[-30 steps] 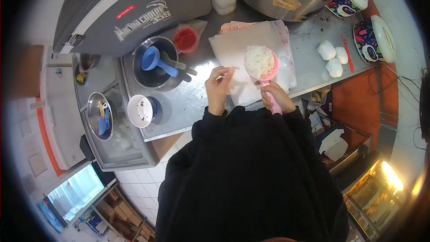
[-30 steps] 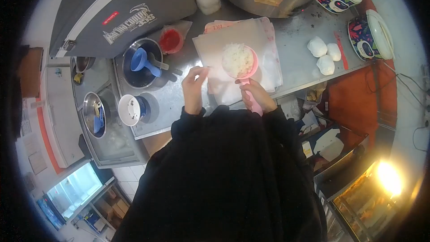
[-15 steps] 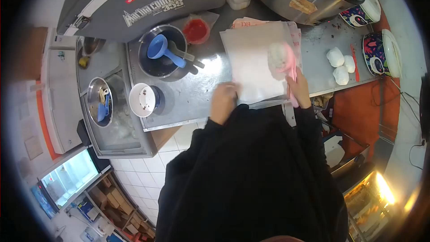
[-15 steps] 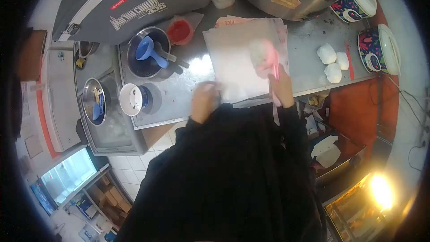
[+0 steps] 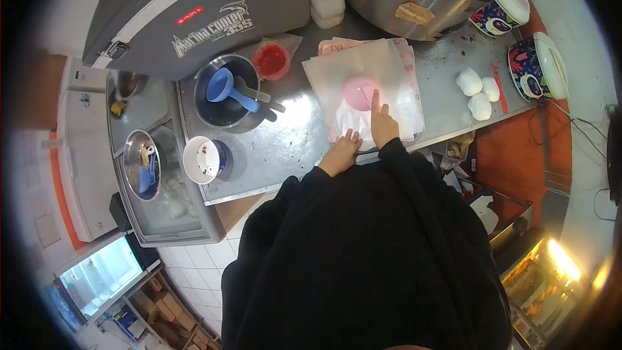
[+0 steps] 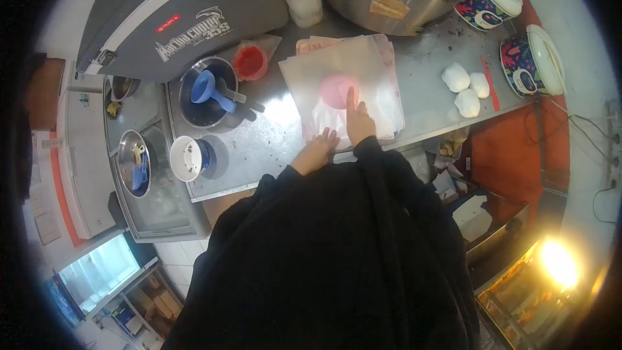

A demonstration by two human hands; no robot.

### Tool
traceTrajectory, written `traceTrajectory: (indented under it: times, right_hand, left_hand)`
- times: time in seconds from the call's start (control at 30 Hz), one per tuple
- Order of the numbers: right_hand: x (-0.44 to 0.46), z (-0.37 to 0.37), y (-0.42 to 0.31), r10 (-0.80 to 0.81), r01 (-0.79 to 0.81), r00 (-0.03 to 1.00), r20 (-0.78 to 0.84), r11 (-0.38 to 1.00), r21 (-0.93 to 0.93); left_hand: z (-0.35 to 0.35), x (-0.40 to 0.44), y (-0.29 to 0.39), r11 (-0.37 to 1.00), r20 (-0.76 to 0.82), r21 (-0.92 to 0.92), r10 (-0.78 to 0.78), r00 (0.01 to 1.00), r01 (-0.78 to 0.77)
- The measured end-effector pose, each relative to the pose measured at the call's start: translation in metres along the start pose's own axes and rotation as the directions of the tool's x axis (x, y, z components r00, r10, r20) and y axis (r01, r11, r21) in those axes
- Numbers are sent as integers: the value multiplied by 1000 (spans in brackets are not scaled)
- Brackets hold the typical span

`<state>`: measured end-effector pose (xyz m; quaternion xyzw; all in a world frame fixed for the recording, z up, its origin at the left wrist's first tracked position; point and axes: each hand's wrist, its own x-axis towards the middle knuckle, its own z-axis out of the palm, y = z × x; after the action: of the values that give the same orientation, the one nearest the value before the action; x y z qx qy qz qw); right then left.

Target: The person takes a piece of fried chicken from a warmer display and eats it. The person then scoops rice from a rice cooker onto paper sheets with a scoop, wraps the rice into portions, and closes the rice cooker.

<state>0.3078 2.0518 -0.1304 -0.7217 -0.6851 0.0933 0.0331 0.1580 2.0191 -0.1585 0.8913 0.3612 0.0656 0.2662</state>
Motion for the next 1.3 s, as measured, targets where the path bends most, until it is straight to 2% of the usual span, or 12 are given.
traceTrajectory:
  times: [0.07, 0.23, 0.3, 0.47, 0.53, 0.6, 0.7, 0.83, 0.93, 1.03, 1.1, 1.3]
  right_hand:
    - [5, -12, 18, 10, -15, 996, 88, 998, 54]
    - [5, -74, 52, 105, 212, 813, -573, 863, 458]
    - [15, -53, 94, 258, -2, 843, -472, 879, 477]
    - [41, -21, 157, 408, -366, 908, -92, 882, 297]
    - [38, -30, 140, 167, -126, 853, -494, 985, 116]
    - [27, -58, 111, -255, 398, 854, -453, 881, 254]
    - [-5, -81, 64, -520, 554, 827, -214, 817, 160]
    - [10, -30, 89, -469, 521, 831, -300, 844, 124]
    - [14, -38, 85, -313, 426, 867, -387, 869, 253]
    - [23, -41, 92, -354, 473, 847, -398, 842, 260]
    - [26, -31, 113, -418, 456, 868, -269, 885, 95]
    - [3, -20, 129, -468, 522, 851, -239, 801, 292]
  left_hand:
    - [3, -2, -5, 1000, -49, 2, 13, 999, -13]
    - [-35, 0, 20, 965, -83, -137, -238, 968, 226]
    - [-28, -2, 20, 977, -352, -181, -172, 920, 114]
    - [-47, 1, 28, 914, -351, -324, -356, 866, 245]
    - [-52, 5, 22, 871, -323, -398, -426, 845, 288]
    - [-48, 8, 11, 806, -316, -542, -457, 831, 238]
    - [-53, 10, 8, 791, -349, -571, -475, 808, 218]
    - [-54, 11, 24, 809, -391, -558, -453, 801, 185]
    - [-52, 9, 38, 975, -551, -178, -210, 808, 132]
    - [-45, 8, 16, 917, -427, -221, -398, 812, 333]
    - [-52, 4, -1, 979, -615, -130, -201, 762, 154]
    - [-38, -23, -24, 995, -548, -13, -88, 832, 96]
